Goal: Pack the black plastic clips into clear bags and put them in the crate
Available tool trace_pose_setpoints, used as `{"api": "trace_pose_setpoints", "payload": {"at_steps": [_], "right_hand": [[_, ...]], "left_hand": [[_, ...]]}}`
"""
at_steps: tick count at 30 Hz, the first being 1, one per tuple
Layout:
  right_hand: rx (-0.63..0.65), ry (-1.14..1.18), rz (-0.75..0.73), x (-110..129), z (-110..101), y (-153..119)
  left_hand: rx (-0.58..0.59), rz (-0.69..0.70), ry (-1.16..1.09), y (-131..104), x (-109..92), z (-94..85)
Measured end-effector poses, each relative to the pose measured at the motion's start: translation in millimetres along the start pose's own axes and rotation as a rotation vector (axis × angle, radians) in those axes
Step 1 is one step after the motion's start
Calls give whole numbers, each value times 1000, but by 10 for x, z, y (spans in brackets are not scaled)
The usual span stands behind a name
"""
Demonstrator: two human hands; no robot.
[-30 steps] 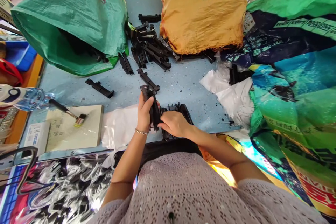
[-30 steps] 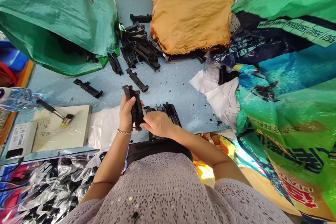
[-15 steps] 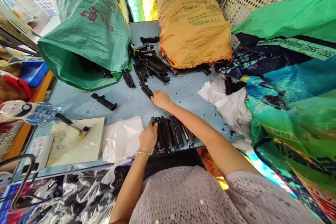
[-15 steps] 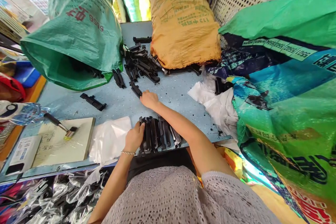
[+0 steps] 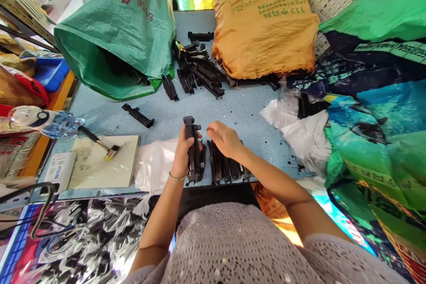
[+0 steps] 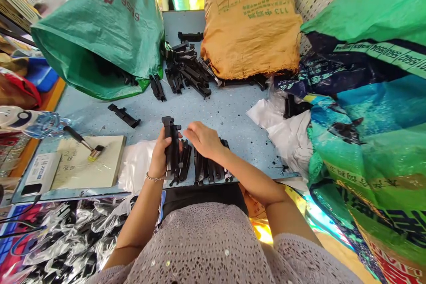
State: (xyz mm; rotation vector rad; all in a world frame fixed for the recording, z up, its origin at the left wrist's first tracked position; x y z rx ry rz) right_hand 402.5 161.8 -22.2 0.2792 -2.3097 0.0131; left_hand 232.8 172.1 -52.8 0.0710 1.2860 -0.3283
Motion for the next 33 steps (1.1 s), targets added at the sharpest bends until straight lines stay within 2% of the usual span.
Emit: {"api": "trace_pose_setpoints", "payload": {"at_steps": [2,4,6,8,11,12,15,17,19,20,22,25,29,31,33], "right_hand": [[10,180,90,-90,-8,231],[177,461,187,-157,43,402],[349,726,288,-178,116,438],[408,809,314,-153,177,326],[368,612,199,-77,243,-12],[397,547,166,-66,259,-133],[492,481,160,-152,237,-422],[373,321,154,-299,142,-548],[159,-9,100,-459,31,-648],[94,-175,68,-532,-9,-690],[74,-401,41,-668,-51,-745],[128,-468,71,-871,-102,-716],[150,-407,71,-1044,-300,-576],[59,-345,73,-969,-397,-560],[-45,-209,101,-759,-399,-613]], "left_hand": [[27,25,4,-68,0,37],[-8,65,74,-100,11,52],[-46,85,115,-88,17,42],[-87,93,108,-48,12,12],[-156,85,107,3,-1,-53],[-154,83,138,13,-5,-82],[-90,120,424,31,-32,-226],[-45,147,737,43,-54,-364],[17,118,1015,43,-45,-472],[55,77,1110,33,-18,-494],[97,-16,1200,-10,81,-454],[44,-88,1134,-101,312,-247],[-39,-104,825,-160,612,-14],[-91,-88,611,-163,693,31],[-162,-38,431,-179,706,75]]}}
Point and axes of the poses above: each hand's wrist, its own y-axis towards the middle knuckle, its own z-axis out of the palm, x = y × z, the point moved 1 cm from there along y, towards the middle knuckle, and after that the axes turned 2 degrees about z, right-handed, at the moved point
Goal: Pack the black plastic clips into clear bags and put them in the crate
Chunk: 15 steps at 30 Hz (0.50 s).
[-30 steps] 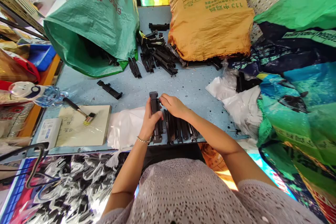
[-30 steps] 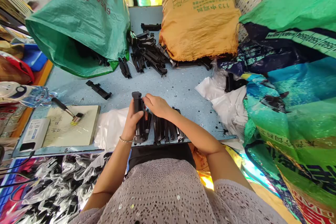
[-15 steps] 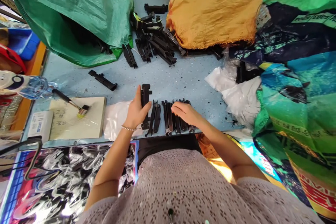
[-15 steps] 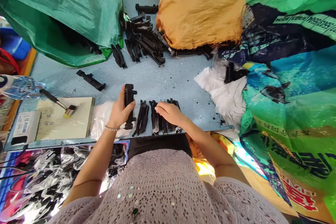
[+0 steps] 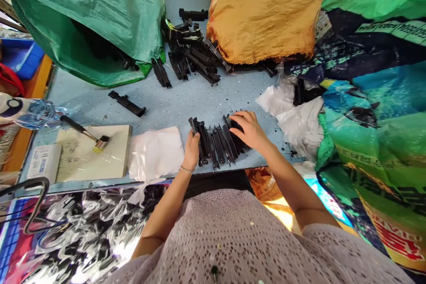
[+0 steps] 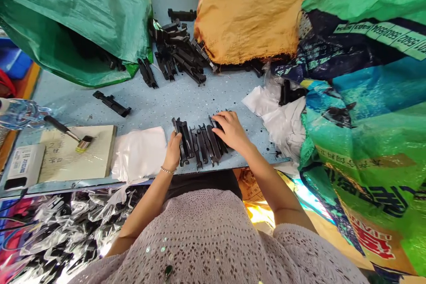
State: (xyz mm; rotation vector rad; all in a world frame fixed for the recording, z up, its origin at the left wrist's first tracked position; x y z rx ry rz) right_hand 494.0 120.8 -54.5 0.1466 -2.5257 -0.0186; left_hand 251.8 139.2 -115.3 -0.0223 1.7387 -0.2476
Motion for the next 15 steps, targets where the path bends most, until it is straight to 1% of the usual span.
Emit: {"api": "trace_pose_setpoints", "payload": {"at_steps": [1,2,4,5,7,8,9,10,11,13,14,15], "right_hand": [[-9,90,25,139,17,-61],[19,180,47,290,63,-131],[129,305,84,562,211,-265],[166,341,112,657,292,-318],[192,416,183,731,420,-378],[196,485,229,716,460,-387],[200,575,275,678,483,-385],[210,680,314,631,493,-375],[228,791,343,587,496,-360],[244,987,378,537,498,-318],[243,1063,382,540,507,-292],[238,1129,383,561,524,-264]], "left_hand": [[-39,20,-58,-24,-30,20],[-74,43,-94,-56,-77,42],[-108,102,-128,-140,-203,77],[-97,139,-132,-184,-267,78],[-1,217,-80,-262,-353,12],[57,248,-19,-290,-360,-63],[87,266,67,-310,-338,-166],[70,274,177,-319,-287,-292],[5,272,300,-318,-213,-430],[-175,232,548,-291,-32,-699],[-234,200,643,-267,57,-812],[-249,167,696,-237,136,-905]]}}
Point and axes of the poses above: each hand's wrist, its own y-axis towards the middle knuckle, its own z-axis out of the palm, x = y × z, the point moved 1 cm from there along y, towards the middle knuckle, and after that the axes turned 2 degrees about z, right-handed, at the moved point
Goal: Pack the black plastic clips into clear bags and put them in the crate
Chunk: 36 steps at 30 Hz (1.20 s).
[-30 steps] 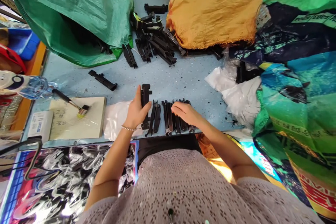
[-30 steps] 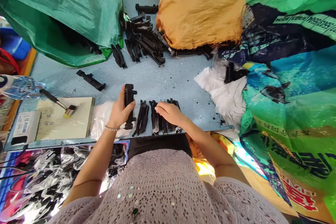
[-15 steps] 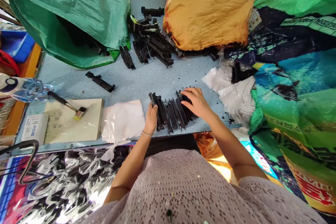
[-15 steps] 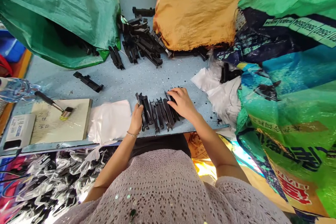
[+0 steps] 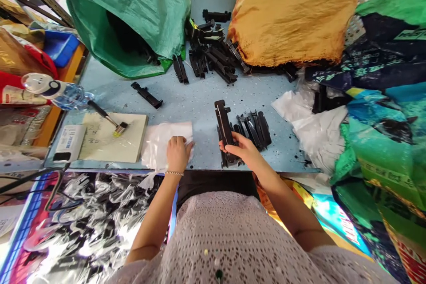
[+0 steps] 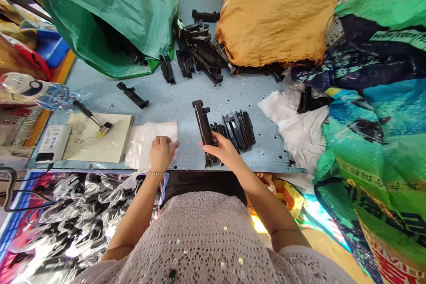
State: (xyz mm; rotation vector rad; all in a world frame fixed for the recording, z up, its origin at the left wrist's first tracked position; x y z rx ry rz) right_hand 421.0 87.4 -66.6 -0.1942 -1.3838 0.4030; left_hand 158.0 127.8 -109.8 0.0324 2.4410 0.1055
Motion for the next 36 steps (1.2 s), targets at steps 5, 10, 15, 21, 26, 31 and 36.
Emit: {"api": "trace_pose_setpoints", "payload": {"at_steps": [5,10,15,21,26,31,36], "right_hand": [[89,265,59,41,346,217],[271,503,118,16,857,618],[120,538,258,-203,1114,924],[133,502,175,-252,1054,806],[160,459,169,-292,1169,789],[109,336,184,-356,1163,762],[416,421,111,-318,983,402]], "left_hand": [[179,-234,-314,126,300,-61],[135,-292,-622,151,335,-132],[47,-273,-698,102,398,-228],[38,-254,-721,80,400,-328],[-8,-278,-847,56,324,-371],[14,-5,-241,-42,322,-606],[123,68,-60,-38,336,-600]]}}
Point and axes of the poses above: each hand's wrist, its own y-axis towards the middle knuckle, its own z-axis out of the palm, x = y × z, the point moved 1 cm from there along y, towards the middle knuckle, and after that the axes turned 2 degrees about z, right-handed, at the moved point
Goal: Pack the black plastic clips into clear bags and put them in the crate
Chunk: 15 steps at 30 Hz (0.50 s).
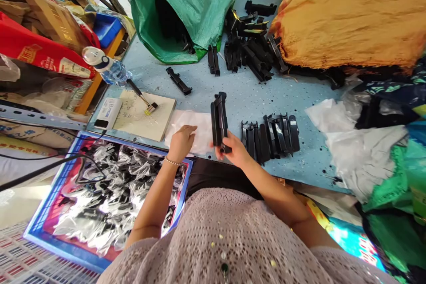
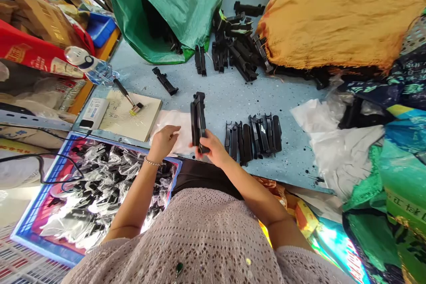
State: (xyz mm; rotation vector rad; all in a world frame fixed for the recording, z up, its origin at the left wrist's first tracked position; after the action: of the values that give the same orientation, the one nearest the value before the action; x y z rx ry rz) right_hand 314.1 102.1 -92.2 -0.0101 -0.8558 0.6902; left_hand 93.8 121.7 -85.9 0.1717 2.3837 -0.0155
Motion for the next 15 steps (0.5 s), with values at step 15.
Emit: {"api": "trace_pose_setpoints", "payload": {"at_steps": [15], "right_hand": [[-88,-364,254,-124,52,17]], "left_hand": [[93,535,61,-476,-320,176]]}}
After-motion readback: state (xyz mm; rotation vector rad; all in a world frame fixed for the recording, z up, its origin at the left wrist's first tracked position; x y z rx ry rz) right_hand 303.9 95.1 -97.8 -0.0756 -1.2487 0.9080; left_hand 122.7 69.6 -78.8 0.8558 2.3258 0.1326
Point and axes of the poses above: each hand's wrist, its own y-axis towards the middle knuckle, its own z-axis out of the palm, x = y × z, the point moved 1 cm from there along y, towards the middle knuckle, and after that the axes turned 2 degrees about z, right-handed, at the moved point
